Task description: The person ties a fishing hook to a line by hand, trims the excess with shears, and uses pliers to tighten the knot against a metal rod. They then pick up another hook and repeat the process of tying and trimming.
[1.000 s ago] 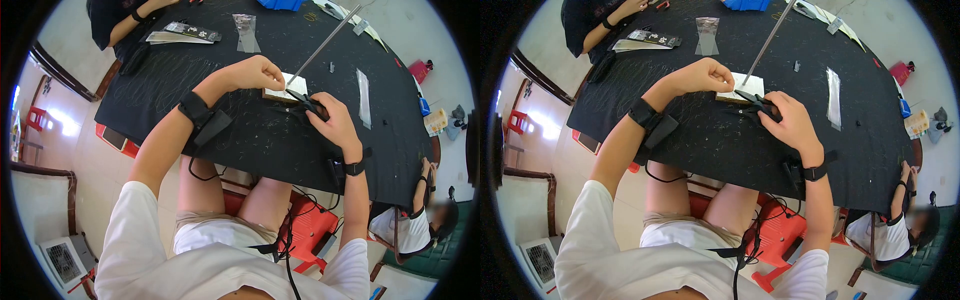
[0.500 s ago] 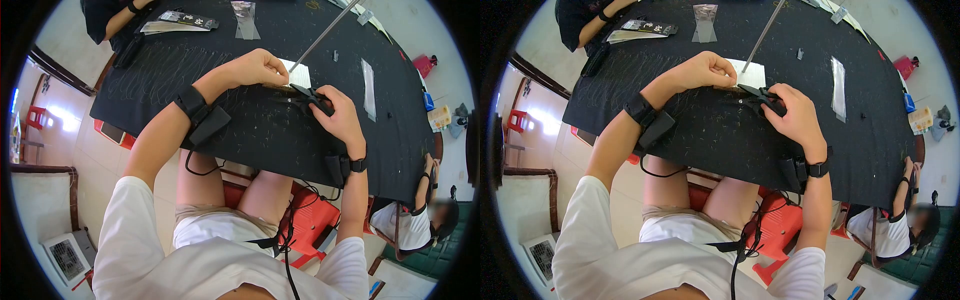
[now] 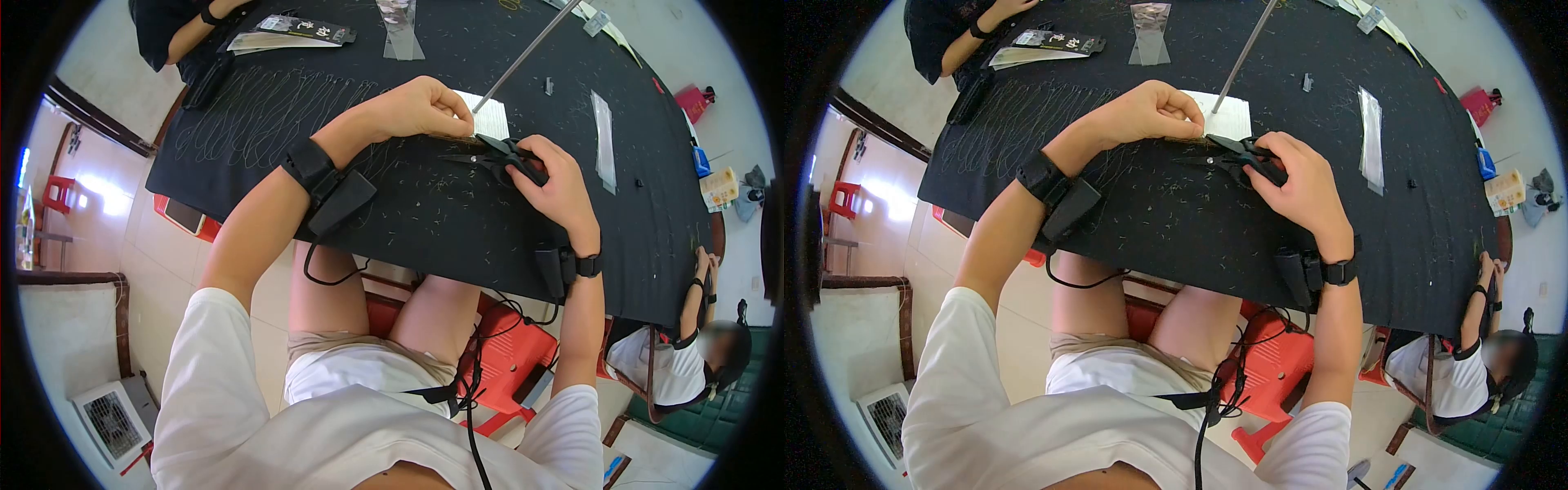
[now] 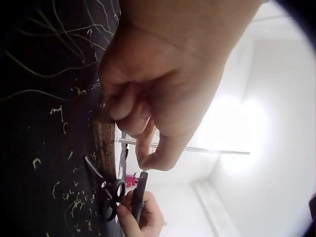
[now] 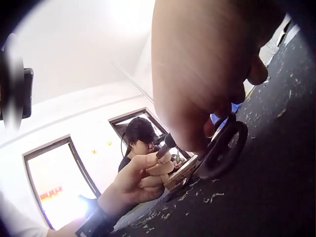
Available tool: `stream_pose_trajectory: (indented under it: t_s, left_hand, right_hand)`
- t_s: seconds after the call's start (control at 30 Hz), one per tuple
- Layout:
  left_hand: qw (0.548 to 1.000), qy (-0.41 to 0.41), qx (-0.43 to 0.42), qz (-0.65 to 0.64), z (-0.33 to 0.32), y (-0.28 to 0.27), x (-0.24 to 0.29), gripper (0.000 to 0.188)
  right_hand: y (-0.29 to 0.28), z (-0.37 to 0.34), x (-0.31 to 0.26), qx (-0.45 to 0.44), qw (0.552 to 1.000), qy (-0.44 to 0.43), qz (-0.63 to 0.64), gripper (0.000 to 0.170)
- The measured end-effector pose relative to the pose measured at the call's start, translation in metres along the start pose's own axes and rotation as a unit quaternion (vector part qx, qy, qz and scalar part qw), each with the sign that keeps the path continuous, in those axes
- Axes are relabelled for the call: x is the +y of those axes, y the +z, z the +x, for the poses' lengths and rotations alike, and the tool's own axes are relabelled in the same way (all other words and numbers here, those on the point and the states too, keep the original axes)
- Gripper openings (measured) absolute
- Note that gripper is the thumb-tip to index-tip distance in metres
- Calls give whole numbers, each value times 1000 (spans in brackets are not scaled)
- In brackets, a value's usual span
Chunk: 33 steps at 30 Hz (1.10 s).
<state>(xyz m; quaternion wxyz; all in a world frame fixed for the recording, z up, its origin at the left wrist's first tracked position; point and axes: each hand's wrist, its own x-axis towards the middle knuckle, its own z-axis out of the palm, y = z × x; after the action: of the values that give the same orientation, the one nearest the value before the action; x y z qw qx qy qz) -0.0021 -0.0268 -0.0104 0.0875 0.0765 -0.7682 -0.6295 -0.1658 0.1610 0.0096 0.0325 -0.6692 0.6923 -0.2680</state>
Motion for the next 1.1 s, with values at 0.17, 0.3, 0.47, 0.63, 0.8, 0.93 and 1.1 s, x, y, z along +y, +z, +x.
stream_pose_trajectory:
  t_s: [0.17,0.3,0.47,0.63,0.8,0.93,1.1]
  left_hand:
    - [1000,10,0,-4,1,0,-1,15]
    - [1000,1,4,3,1,0,0,16]
    - [999,24,38,4,1,1,-1,16]
    - [1000,23,16,13,-1,-3,4,16]
    - [1000,25,-3,-8,0,-3,3,17]
    - [998,27,42,34,-2,-3,5,18]
    - [1000,12,21,13,-2,-2,7,20]
  right_hand:
    - [0,1,-2,-5,1000,9,-17,23]
    - [1,1,-1,5,1000,3,-13,23]
    - [0,1,-2,1,1000,11,-5,23]
    - [0,0,-4,12,1000,9,11,23]
    - [0,2,-5,6,1000,19,10,22]
    - [1,2,-2,-1,999,32,35,22]
    - [1,1,0,5,999,33,36,21]
